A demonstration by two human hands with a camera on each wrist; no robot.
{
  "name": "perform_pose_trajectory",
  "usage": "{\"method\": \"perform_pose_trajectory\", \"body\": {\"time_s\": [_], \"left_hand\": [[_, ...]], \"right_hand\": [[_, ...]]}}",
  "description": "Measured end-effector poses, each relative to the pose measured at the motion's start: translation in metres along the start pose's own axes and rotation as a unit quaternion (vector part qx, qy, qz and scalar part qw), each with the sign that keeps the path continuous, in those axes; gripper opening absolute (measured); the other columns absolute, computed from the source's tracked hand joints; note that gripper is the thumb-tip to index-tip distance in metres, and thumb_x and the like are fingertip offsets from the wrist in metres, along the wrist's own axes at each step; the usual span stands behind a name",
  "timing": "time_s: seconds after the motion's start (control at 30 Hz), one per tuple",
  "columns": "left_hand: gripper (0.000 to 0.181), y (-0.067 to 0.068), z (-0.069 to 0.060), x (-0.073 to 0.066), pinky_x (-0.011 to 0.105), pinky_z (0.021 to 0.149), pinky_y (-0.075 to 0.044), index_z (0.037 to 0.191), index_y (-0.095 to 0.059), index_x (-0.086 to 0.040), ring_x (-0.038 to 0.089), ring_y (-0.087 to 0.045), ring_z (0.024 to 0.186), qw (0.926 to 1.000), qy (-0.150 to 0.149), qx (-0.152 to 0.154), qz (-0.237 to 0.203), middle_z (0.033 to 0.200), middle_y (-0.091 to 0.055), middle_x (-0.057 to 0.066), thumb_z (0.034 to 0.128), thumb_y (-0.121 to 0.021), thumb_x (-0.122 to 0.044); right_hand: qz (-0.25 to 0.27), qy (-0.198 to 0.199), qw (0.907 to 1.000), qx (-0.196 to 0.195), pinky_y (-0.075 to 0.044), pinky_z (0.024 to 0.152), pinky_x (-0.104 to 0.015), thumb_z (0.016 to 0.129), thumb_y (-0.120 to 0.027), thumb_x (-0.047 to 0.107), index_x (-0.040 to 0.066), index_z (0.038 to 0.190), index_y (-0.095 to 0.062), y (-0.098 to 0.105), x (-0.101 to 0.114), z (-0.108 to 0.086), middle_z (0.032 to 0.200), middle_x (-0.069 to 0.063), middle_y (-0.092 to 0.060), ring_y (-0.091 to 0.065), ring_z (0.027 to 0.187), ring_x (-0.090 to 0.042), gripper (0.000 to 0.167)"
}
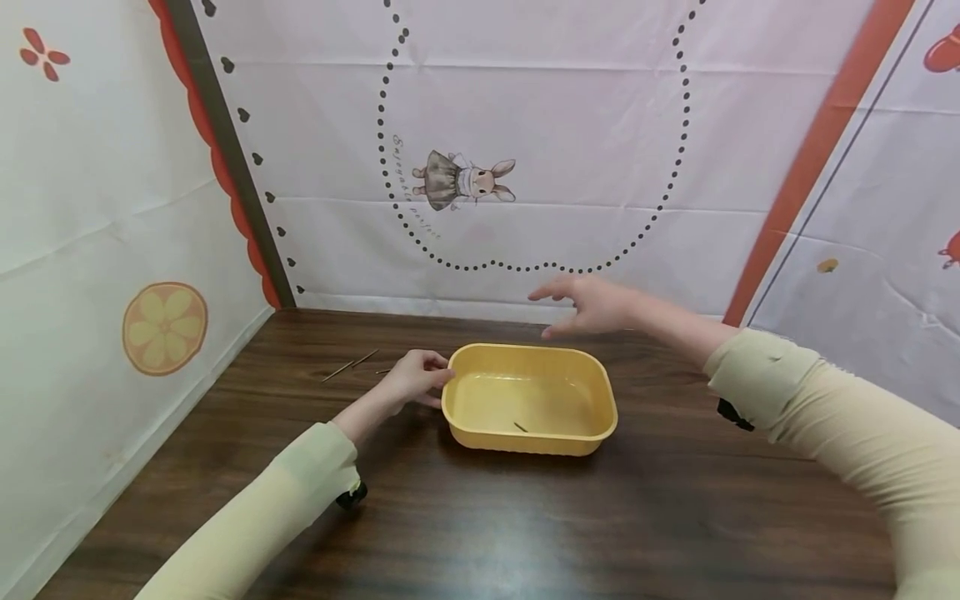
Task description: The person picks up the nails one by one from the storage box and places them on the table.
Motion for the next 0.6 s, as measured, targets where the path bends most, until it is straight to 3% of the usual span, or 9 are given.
{"method": "perform_pose_trajectory", "body": {"time_s": [0.13, 0.33, 0.6], "left_hand": [[0.033, 0.000, -0.002, -0.001, 0.031, 0.069, -0.065, 0.126, -0.057, 0.007, 0.027, -0.067, 0.097, 1.0000, -0.001, -0.002, -0.001, 0.121, -0.060, 0.024, 0.0985, -0.059, -0.012], [0.033, 0.000, -0.001, -0.001, 0.031, 0.069, -0.065, 0.126, -0.057, 0.007, 0.027, -0.067, 0.097, 1.0000, -0.001, -0.003, -0.001, 0.119, -0.060, 0.024, 0.0985, -0.059, -0.011], [0.034, -0.001, -0.001, 0.001, 0.032, 0.070, -0.065, 0.126, -0.056, 0.007, 0.027, -0.065, 0.098, 1.0000, 0.003, -0.004, -0.004, 0.115, -0.060, 0.022, 0.0988, -0.059, -0.013]], "right_hand": [[-0.002, 0.020, 0.9997, 0.012, -0.052, 0.102, -0.050, 0.083, -0.078, 0.040, 0.015, 0.138, -0.057, -0.015, 0.005, 0.002, 0.141, -0.008, -0.059, -0.057, 0.127, -0.033, 0.064], [-0.006, 0.082, 0.9958, 0.041, -0.046, 0.110, -0.049, 0.082, -0.080, 0.036, 0.009, 0.135, -0.059, -0.039, 0.010, 0.002, 0.136, -0.011, -0.062, -0.055, 0.129, -0.032, 0.063], [0.016, 0.057, 0.9911, 0.119, -0.048, 0.109, -0.047, 0.080, -0.082, 0.033, 0.011, 0.134, -0.060, -0.070, 0.013, -0.001, 0.140, -0.009, -0.059, -0.056, 0.128, -0.031, 0.062]]}}
Point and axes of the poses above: each hand's wrist, its own z-axis towards the middle knuckle, its own y-axis out of the back of the hand, x = y × z, the point moved 2 cm from there along z, towards the middle knuckle
